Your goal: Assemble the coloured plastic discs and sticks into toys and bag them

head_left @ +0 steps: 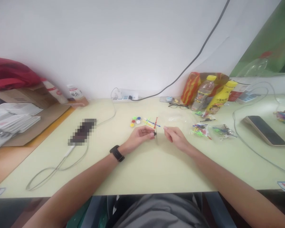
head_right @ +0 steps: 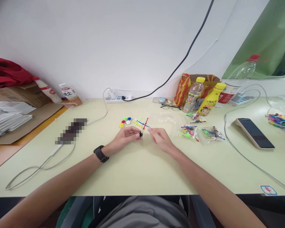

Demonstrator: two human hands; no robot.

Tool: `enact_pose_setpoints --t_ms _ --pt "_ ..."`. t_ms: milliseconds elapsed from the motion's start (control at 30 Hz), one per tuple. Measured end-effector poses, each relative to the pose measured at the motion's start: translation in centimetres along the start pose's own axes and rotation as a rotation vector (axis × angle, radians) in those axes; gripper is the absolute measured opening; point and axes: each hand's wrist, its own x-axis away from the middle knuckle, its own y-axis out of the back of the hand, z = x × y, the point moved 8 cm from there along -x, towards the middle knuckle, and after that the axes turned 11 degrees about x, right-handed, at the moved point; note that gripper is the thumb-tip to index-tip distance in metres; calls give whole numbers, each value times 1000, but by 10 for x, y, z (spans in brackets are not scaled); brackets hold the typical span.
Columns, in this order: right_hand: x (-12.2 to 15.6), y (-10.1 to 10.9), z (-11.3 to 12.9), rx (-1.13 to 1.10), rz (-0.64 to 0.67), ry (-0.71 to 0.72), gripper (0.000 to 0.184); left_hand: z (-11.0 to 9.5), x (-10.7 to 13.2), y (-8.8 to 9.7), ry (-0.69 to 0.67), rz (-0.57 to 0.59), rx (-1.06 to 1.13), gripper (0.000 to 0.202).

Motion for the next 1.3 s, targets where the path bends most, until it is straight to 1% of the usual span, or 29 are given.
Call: enact_pose_setpoints --t_ms 100,200,333,567,633,700,900,1000,1067,1200,1233,1300 --pt "-1 3 2 -42 -44 3 53 -1 0 -1 -10 1 2 40" --pt "-1 -4 1 -110 -33 -18 40 -2 0 -3 -22 13 2 39" --pt "1 -14 -1 -135 2 -20 38 -3 0 -5 -14 14 5 39" --pt "1 -15 -6 -95 13 -28 33 -1 0 -5 8 10 14 40" --pt "1 -14 -9 -111 8 -43 34 -2 0 -4 -7 10 17 39" --pt "1 -12 -10 -128 -7 -54 39 -2 0 -4 -19 8 26 39" --pt "2 -5 -11 -124 -69 -82 68 -4 -1 -1 -47 -36 28 37" --pt "2 -3 -10 -109 -96 -81 75 -4 -2 1 -48 -55 23 38" --pt "3 -2 -4 -65 -105 -43 76 -3 -2 1 -34 -52 18 39" --pt "5 -4 7 -15 -76 33 72 -2 -1 1 -24 -43 0 39" --pt "6 -4 7 -14 -72 34 68 -3 -1 1 -27 -44 -3 39" --pt "5 -4 4 5 -56 15 49 -2 -1 1 -27 -45 0 39"
